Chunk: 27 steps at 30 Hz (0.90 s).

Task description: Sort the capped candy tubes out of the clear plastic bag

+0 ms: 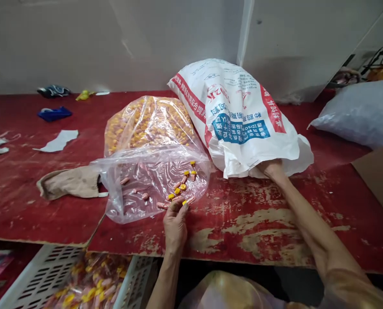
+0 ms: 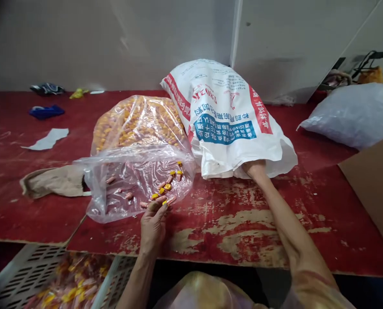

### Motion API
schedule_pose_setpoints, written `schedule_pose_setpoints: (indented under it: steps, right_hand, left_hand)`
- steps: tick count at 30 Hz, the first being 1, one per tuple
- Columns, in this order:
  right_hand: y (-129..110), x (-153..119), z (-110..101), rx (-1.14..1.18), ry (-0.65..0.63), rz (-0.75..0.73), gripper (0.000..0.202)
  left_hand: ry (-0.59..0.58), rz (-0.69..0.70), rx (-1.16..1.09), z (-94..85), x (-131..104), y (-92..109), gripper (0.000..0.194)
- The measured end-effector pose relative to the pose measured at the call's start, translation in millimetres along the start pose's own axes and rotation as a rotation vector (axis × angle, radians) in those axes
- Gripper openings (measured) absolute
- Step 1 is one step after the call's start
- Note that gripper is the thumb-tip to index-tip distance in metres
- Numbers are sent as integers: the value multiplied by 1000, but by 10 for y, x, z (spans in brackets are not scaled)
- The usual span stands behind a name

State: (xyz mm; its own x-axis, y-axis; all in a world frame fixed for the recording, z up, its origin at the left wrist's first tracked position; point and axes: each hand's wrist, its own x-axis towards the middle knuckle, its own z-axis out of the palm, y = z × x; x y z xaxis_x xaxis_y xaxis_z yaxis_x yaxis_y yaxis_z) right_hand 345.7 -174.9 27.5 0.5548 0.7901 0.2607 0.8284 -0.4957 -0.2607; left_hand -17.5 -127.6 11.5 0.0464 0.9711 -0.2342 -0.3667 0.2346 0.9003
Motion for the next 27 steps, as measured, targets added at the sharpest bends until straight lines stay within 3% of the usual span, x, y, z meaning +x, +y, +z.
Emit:
schedule_pose_setpoints:
  steps: [2,5,8,10,12,15,19,24,27]
  right_hand:
    - [158,-308,-112,69,-27,70,21]
    - [210,-909,-246,607,-79,224,32]
    - [-80,-1350,-260,1182,-166,292,52]
    - [-360,-1501,-226,1388,-167,291,59]
    - [-610,-1581,-181,1501,-110,267,53]
    - [-841,-1651,-111,1499,-65,226,40]
    - [-942,-1704,-59,1382,-186,156,34]
    - [-1035,-1781,-19,1301,-286,51,28]
    - [-1091,-1875,64,1241,-203,10,26]
  left_hand:
    - [-58,-39,-17,87,-72,-66,33]
    - [-175,-119,-15,286,-236,-184,30]
    - [-302,-224,-10,487,-441,-288,31]
    - [-336,-264,-36,572,-556,-340,33]
    - [-333,-270,-56,600,-629,-377,35]
    - [-282,-251,-46,556,-665,-404,32]
    - [-212,-236,-60,456,-669,-406,31]
    - [-250,-166,-9,409,-735,-418,24]
    - [-291,-110,50,403,-795,-388,25]
